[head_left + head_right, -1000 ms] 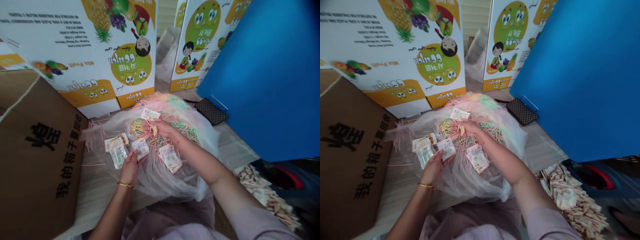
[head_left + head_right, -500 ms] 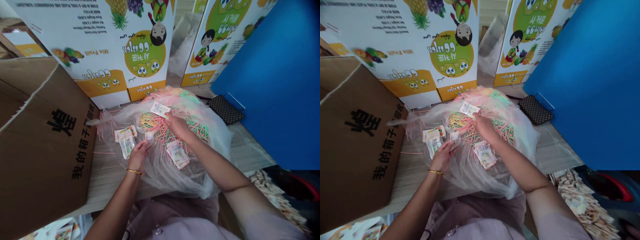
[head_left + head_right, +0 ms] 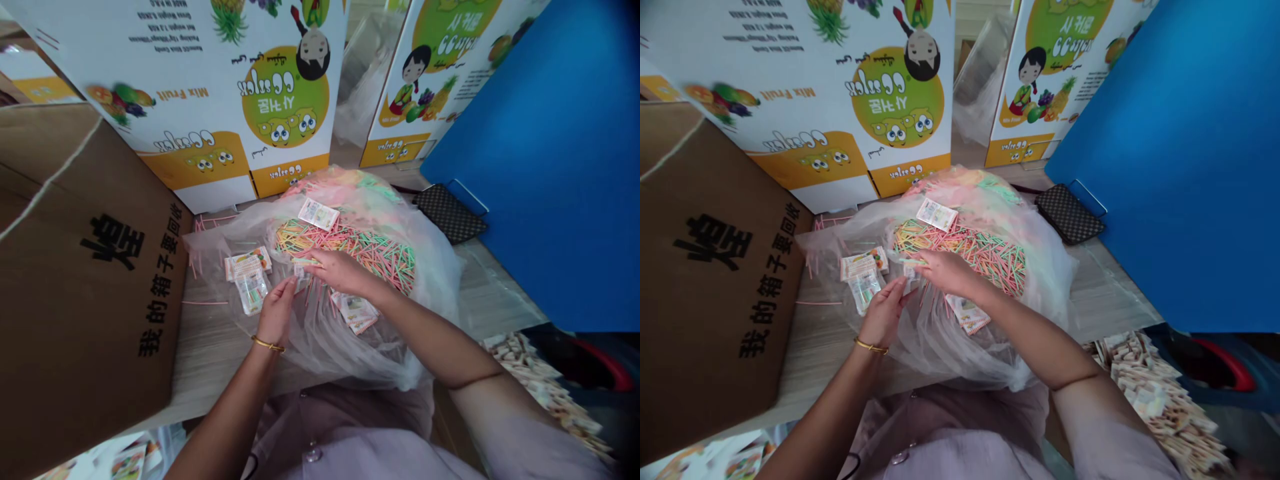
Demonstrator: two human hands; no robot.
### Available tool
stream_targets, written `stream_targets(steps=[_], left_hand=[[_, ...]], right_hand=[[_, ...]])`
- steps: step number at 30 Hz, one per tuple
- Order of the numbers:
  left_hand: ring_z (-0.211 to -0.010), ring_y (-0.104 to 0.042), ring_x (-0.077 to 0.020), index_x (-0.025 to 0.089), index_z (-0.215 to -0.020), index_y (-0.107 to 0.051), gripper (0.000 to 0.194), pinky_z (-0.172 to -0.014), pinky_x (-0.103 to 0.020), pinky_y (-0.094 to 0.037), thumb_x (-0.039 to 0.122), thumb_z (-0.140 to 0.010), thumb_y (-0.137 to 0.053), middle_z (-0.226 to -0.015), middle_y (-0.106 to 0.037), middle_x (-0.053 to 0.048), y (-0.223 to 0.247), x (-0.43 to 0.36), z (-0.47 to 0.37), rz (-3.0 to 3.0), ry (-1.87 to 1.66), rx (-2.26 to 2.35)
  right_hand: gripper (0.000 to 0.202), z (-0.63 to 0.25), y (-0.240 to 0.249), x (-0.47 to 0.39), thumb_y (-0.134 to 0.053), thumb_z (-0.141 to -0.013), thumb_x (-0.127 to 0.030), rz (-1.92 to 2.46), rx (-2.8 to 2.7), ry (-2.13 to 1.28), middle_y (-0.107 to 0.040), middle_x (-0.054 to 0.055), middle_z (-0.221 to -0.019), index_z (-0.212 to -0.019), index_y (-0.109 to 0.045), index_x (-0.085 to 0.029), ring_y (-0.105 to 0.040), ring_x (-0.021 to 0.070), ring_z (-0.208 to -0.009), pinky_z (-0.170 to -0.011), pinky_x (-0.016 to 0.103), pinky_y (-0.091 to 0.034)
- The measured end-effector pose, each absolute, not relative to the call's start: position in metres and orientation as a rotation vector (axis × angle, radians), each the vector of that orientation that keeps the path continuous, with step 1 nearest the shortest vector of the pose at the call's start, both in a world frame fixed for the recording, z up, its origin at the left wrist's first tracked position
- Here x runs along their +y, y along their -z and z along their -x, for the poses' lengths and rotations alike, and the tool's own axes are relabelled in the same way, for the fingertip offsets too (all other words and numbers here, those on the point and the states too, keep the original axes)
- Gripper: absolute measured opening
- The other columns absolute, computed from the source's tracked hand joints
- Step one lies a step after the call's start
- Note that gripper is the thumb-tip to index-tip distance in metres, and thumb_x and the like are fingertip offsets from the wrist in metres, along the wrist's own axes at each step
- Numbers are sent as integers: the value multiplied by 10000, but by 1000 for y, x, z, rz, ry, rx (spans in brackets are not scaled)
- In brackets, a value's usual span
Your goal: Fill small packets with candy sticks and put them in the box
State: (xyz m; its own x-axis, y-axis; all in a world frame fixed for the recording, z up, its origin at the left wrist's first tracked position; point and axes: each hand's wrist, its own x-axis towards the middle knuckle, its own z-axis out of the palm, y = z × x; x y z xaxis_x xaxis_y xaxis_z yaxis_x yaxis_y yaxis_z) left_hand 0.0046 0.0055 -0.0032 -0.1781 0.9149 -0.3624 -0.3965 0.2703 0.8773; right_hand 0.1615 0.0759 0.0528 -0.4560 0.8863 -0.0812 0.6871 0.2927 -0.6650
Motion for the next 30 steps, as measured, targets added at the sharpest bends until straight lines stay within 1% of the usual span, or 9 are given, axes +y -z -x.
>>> stream_targets(steps=[2, 4, 6, 8, 17, 20, 23, 27, 30], left_hand=[[-1098, -695, -250, 213, -901, -807, 359, -1048, -418, -518, 479, -664, -852, -1041, -800, -56, 4, 3, -4, -575, -1288, 1226], [-1110, -699, -247, 211, -911, -814, 362, -1089, -426, -494, 469, -661, -860, -1067, -803, -61, 4, 1, -4, -582, -1289, 1209], [-1129, -700, -250, 206, -938, -819, 386, -1122, -440, -469, 461, -653, -872, -1094, -804, -69, 4, 0, -5, -583, -1277, 1195], [-1143, -702, -255, 206, -962, -822, 407, -1144, -453, -449, 458, -648, -882, -1113, -804, -75, 3, -1, -7, -581, -1262, 1183], [-1155, -704, -279, 213, -888, -827, 415, -1130, -481, -473, 502, -602, -909, -1080, -811, -73, -3, -2, -11, -557, -1267, 1154], [-1174, -698, -287, 209, -908, -825, 424, -1133, -488, -471, 495, -606, -907, -1092, -809, -78, -1, -1, -10, -553, -1271, 1158], [-1192, -692, -285, 209, -942, -824, 422, -1147, -483, -457, 491, -635, -894, -1130, -801, -82, -1, -1, -12, -569, -1271, 1135], [-1216, -680, -285, 212, -964, -821, 423, -1158, -476, -446, 494, -656, -885, -1158, -795, -78, -2, -1, -13, -570, -1284, 1114], [-1238, -665, -289, 220, -956, -817, 391, -1135, -465, -472, 476, -668, -881, -1171, -791, -71, -3, -1, -12, -547, -1277, 1087]], right_hand=[[236, -165, -54, 81, -545, -1023, -411, 1307, -1974, -1151, -713, 28, -868, -999, -676, -217, -680, 182, -838, -778, 285, -502], [451, -166, -57, 86, -420, -1049, -547, 1166, -1637, -1310, -532, -25, -624, -764, -553, -223, -557, 134, -593, -641, 256, -470], [570, -162, -61, 89, -348, -1023, -675, 1028, -1410, -1371, -344, -58, -539, -656, -378, -241, -423, 113, -480, -564, 250, -424], [622, -156, -63, 89, -340, -982, -760, 925, -1329, -1367, -310, -60, -537, -638, -313, -241, -414, 110, -479, -587, 257, -435], [694, -145, -48, 70, -296, -988, -769, 970, -1475, -1205, -530, 3, -571, -571, -444, -234, -579, 145, -625, -772, 286, -501], [677, -146, -46, 70, -270, -980, -783, 965, -1480, -1271, -644, 25, -647, -638, -481, -238, -672, 179, -776, -894, 313, -512], [661, -146, -46, 71, -297, -959, -803, 1003, -1487, -1308, -726, 37, -774, -726, -549, -238, -707, 200, -910, -960, 336, -507], [698, -147, -41, 72, -306, -977, -769, 1022, -1576, -1362, -768, 60, -926, -781, -685, -216, -716, 200, -996, -1017, 333, -488], [615, -148, -36, 73, -439, -955, -740, 962, -1584, -1475, -775, 73, -1031, -925, -741, -204, -713, 208, -1042, -1007, 336, -502]])
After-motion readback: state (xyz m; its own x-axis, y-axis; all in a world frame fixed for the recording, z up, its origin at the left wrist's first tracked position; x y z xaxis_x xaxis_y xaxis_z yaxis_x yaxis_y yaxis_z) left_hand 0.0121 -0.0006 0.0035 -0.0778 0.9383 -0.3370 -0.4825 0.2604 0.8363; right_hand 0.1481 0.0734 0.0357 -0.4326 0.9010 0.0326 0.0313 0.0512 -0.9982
